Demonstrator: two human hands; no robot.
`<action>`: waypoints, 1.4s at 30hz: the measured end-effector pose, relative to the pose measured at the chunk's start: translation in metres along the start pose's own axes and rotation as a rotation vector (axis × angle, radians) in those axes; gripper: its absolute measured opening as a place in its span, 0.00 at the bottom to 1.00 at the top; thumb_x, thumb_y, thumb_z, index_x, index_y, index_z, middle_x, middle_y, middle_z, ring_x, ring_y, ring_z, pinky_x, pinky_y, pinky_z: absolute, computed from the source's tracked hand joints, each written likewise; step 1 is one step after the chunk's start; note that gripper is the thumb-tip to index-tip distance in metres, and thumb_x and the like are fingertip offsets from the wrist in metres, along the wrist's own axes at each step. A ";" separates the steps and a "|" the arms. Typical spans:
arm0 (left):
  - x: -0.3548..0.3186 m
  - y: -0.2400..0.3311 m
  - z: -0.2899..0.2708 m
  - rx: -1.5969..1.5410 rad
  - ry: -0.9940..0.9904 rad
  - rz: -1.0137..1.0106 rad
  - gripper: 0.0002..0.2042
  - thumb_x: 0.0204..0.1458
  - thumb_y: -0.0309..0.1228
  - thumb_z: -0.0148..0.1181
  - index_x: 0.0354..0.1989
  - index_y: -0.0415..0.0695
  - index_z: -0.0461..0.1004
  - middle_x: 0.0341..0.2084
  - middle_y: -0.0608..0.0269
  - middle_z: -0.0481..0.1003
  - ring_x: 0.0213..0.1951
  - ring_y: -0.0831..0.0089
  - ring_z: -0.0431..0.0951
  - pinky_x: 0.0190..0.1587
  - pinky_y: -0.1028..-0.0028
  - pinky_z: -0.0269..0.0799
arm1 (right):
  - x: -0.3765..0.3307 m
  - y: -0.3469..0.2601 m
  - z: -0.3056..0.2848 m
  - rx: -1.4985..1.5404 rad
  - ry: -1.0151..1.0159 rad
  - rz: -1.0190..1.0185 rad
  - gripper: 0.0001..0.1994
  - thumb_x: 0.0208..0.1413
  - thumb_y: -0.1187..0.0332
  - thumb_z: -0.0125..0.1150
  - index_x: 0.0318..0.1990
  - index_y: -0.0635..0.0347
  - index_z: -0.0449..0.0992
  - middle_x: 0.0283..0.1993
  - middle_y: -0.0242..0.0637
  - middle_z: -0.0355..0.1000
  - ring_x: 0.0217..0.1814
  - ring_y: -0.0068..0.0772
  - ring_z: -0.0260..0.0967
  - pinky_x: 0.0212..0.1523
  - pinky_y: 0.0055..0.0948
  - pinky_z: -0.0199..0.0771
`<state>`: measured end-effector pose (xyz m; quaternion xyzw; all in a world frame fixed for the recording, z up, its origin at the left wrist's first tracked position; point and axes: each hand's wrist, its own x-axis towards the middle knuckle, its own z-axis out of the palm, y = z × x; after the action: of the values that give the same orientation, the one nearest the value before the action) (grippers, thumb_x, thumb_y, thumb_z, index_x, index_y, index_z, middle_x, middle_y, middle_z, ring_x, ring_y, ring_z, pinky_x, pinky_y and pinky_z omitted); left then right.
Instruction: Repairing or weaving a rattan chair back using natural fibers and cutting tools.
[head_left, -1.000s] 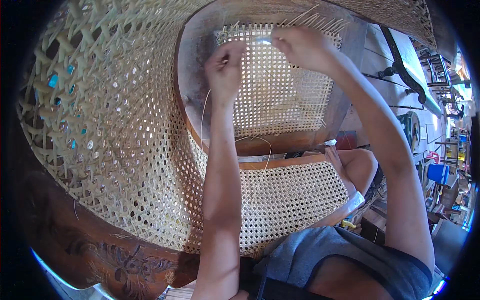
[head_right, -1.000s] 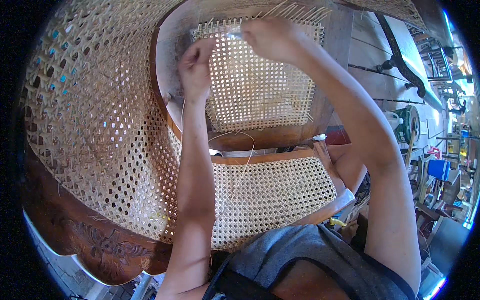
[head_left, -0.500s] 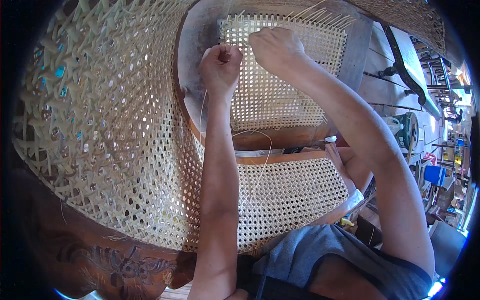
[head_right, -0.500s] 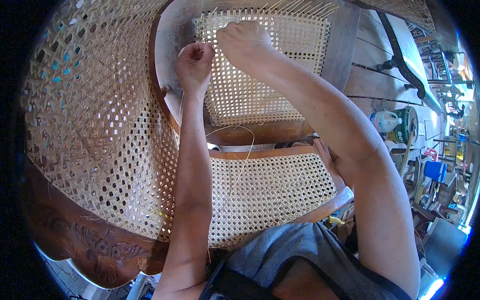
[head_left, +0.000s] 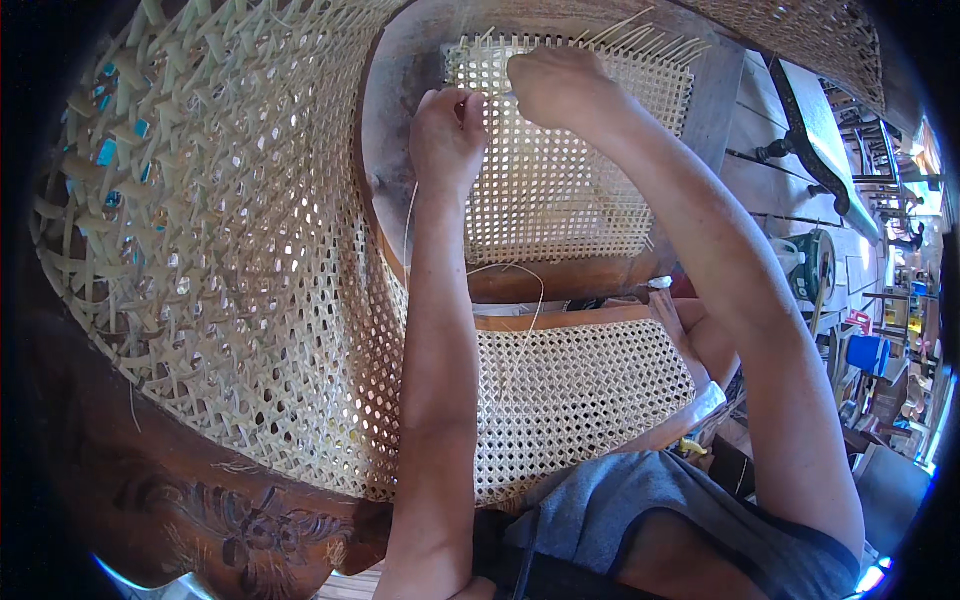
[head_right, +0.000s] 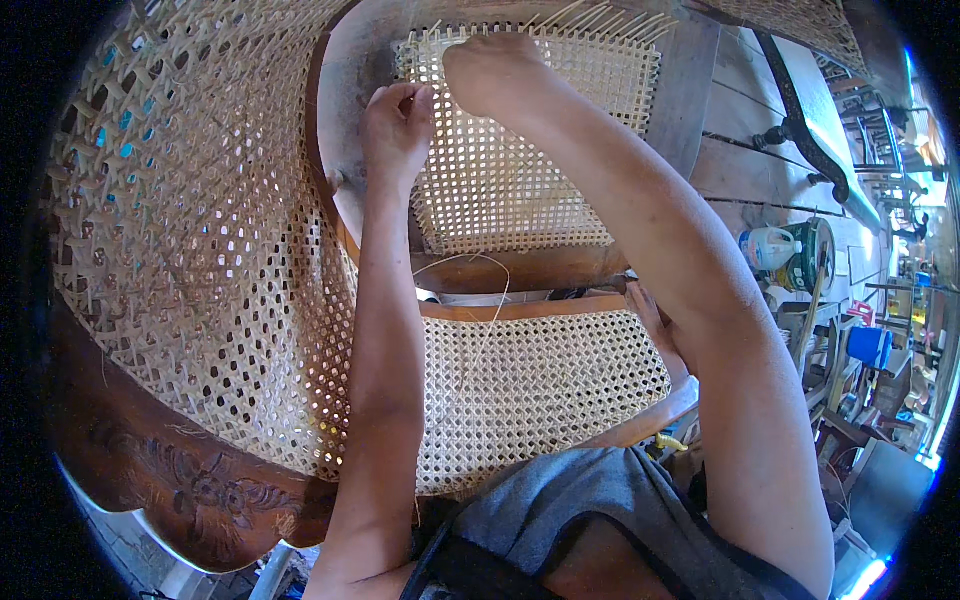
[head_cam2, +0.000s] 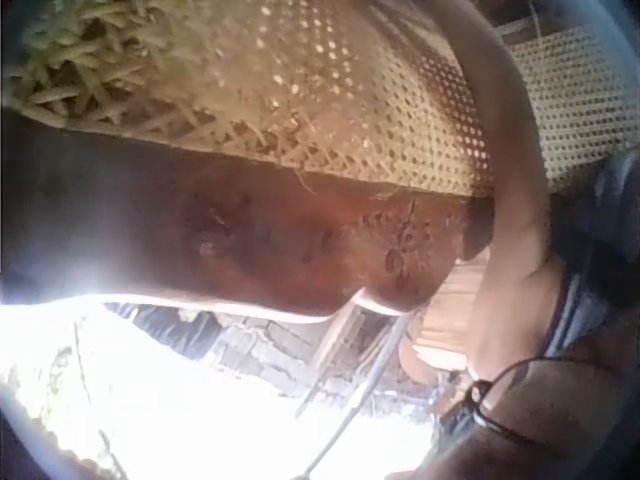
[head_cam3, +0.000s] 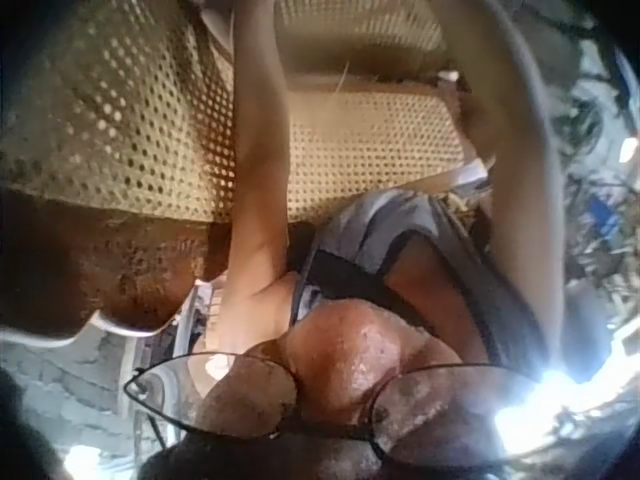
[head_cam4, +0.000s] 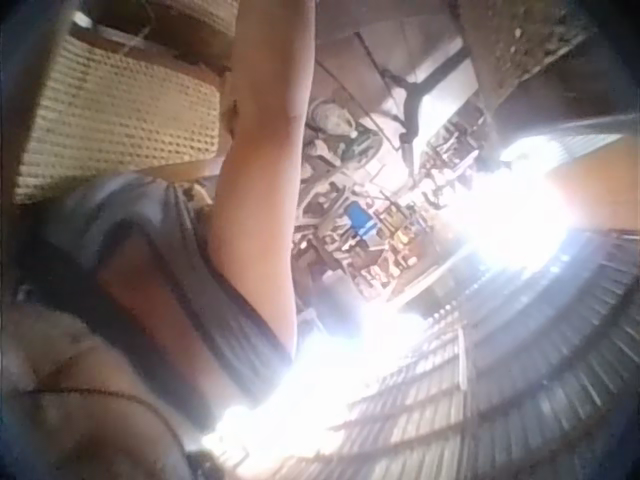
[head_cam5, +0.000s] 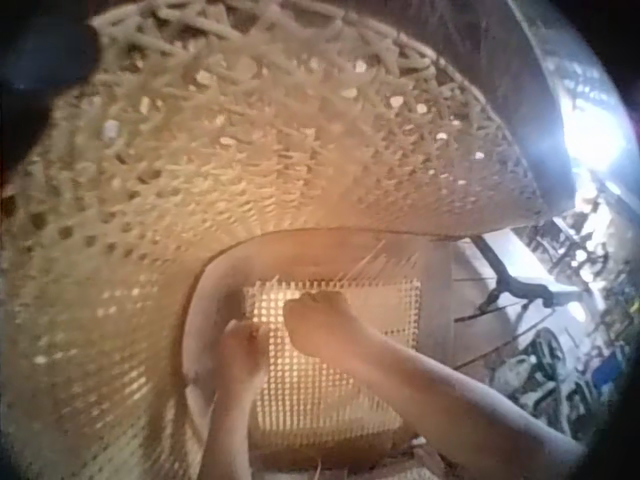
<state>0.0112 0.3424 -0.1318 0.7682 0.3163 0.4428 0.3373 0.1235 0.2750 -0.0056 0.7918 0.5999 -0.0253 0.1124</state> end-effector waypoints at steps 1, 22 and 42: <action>0.002 -0.002 -0.001 -0.010 -0.007 0.014 0.10 0.53 0.32 0.61 0.32 0.36 0.78 0.22 0.55 0.74 0.25 0.68 0.75 0.30 0.70 0.69 | 0.001 -0.002 -0.003 0.001 -0.002 -0.005 0.09 0.49 0.75 0.52 0.35 0.66 0.77 0.38 0.46 0.78 0.45 0.44 0.77 0.44 0.43 0.76; -0.011 -0.013 0.017 -0.103 0.144 0.089 0.04 0.44 0.25 0.64 0.29 0.41 0.78 0.23 0.59 0.79 0.29 0.67 0.79 0.38 0.71 0.70 | -0.017 0.026 0.015 0.026 -0.027 0.125 0.19 0.61 0.53 0.50 0.32 0.60 0.80 0.37 0.45 0.78 0.42 0.48 0.77 0.47 0.46 0.74; -0.007 0.009 0.018 -0.033 0.157 0.012 0.06 0.45 0.30 0.64 0.28 0.40 0.80 0.23 0.59 0.79 0.28 0.70 0.80 0.37 0.72 0.75 | -0.017 0.071 0.031 0.333 0.336 0.100 0.17 0.58 0.52 0.56 0.40 0.58 0.75 0.33 0.48 0.75 0.39 0.49 0.75 0.41 0.44 0.71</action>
<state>0.0265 0.3279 -0.1347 0.7272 0.3298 0.5089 0.3216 0.1891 0.2340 -0.0228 0.8213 0.5576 0.0136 -0.1199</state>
